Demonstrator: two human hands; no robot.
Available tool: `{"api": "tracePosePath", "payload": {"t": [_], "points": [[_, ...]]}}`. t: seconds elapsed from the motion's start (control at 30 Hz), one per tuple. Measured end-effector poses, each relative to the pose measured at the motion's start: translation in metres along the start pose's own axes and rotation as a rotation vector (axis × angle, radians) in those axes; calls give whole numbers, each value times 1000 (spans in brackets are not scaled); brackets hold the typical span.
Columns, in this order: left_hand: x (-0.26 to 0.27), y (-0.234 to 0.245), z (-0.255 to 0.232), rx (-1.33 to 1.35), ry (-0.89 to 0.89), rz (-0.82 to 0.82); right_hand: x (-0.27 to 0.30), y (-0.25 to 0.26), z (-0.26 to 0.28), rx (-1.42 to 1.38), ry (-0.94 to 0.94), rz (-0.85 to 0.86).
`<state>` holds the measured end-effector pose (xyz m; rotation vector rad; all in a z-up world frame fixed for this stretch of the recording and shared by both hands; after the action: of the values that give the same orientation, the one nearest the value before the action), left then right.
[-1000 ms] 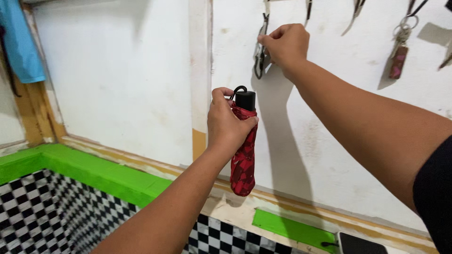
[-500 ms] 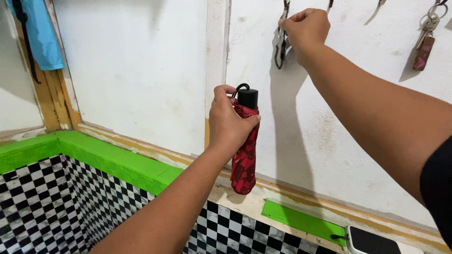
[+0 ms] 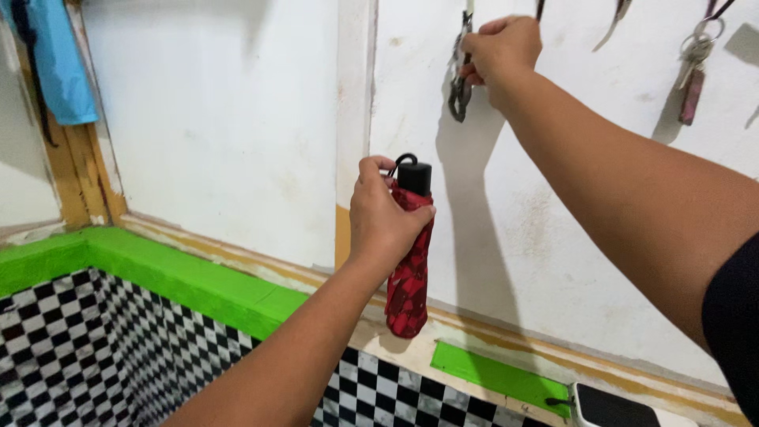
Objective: The person opens a small backpack on a bed and takes out a small bottle, placing it on a nearby side table with other personal items. They then zip the backpack closed, walk to a wall hook rack, hang a key strap and adjust a folded umbrella on the hooks, and finally touch two phones resting on a ledge.
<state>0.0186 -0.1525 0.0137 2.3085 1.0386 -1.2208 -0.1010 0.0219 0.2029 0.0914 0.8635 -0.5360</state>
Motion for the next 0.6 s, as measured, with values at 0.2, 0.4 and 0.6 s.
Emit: {"api": "tracePosePath", "payload": {"t": [0.2, 0.4, 0.6], "points": [[-2, -17, -9, 23, 46, 63, -12, 0, 6, -69, -7, 36], [-6, -39, -18, 6, 65, 136, -23, -6, 12, -147, 41, 39], [-7, -51, -26, 29, 59, 112, -27, -10, 23, -274, 97, 101]]}}
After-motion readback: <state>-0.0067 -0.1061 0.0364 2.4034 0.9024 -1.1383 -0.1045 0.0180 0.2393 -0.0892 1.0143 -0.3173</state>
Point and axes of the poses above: each hand's wrist, its own x-axis away from the middle knuckle, its own y-axis out of the back of the hand, z = x × y, the point moved 7 cm from there along -x, towards the middle knuckle, and after that the axes turned 12 degrees about -z, right-handed, at the moved point
